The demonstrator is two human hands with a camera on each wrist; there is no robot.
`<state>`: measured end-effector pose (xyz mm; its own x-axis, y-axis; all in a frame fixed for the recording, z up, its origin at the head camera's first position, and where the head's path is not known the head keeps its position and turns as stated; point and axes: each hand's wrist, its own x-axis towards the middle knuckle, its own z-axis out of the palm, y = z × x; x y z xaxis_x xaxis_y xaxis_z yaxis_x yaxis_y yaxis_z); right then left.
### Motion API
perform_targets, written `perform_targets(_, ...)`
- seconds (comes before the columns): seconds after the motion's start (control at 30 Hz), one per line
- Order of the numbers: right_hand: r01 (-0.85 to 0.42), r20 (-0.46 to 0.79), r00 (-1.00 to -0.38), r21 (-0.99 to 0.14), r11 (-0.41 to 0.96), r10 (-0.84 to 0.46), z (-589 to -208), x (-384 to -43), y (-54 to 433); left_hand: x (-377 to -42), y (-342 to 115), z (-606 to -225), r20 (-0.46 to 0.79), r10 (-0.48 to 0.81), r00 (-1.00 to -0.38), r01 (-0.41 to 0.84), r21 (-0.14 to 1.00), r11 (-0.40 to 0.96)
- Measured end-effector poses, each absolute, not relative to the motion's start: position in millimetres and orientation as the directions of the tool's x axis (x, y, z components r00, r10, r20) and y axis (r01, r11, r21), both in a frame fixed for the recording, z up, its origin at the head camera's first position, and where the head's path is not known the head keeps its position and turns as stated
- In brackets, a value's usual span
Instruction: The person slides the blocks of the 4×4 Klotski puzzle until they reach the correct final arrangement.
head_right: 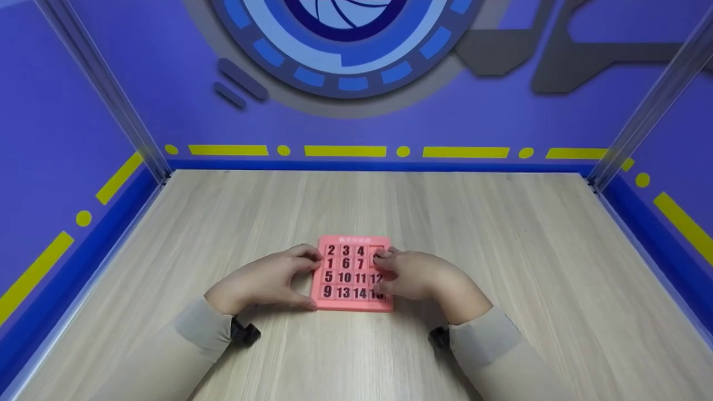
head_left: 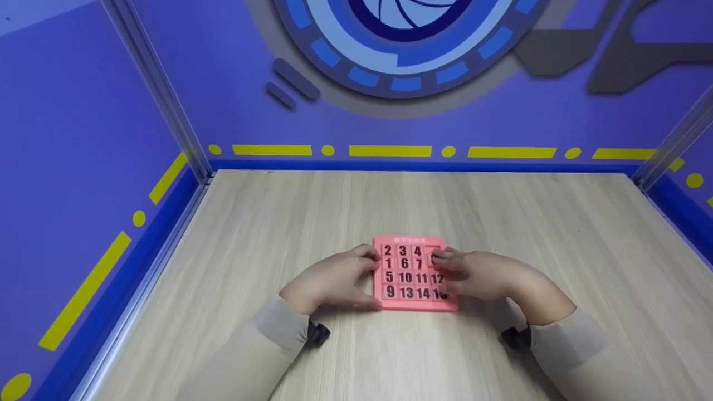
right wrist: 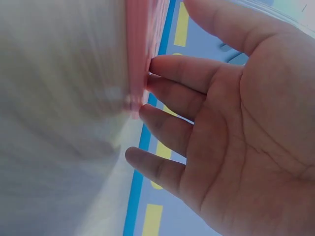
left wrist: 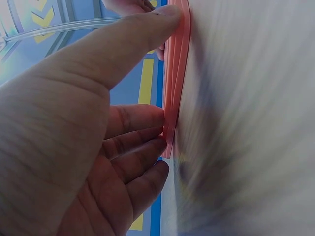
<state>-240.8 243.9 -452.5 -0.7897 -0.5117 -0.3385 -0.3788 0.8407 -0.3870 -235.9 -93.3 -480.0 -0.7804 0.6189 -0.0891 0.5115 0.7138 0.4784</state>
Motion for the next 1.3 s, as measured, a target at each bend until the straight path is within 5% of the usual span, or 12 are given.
perform_targets(0.87,-0.433,-0.220,-0.824,-0.348,0.831,-0.522,-446.0,-243.9,222.0,-235.3,-91.9,-478.7,-0.079,0.631,-0.772,0.533,0.460,0.710)
perform_targets(1.3,-0.436,-0.294,-0.796,-0.329,0.838,-0.530,-463.5,-254.3,210.8,-236.2,-92.0,-480.8,-0.082,0.632,-0.770,0.535,0.455,0.712)
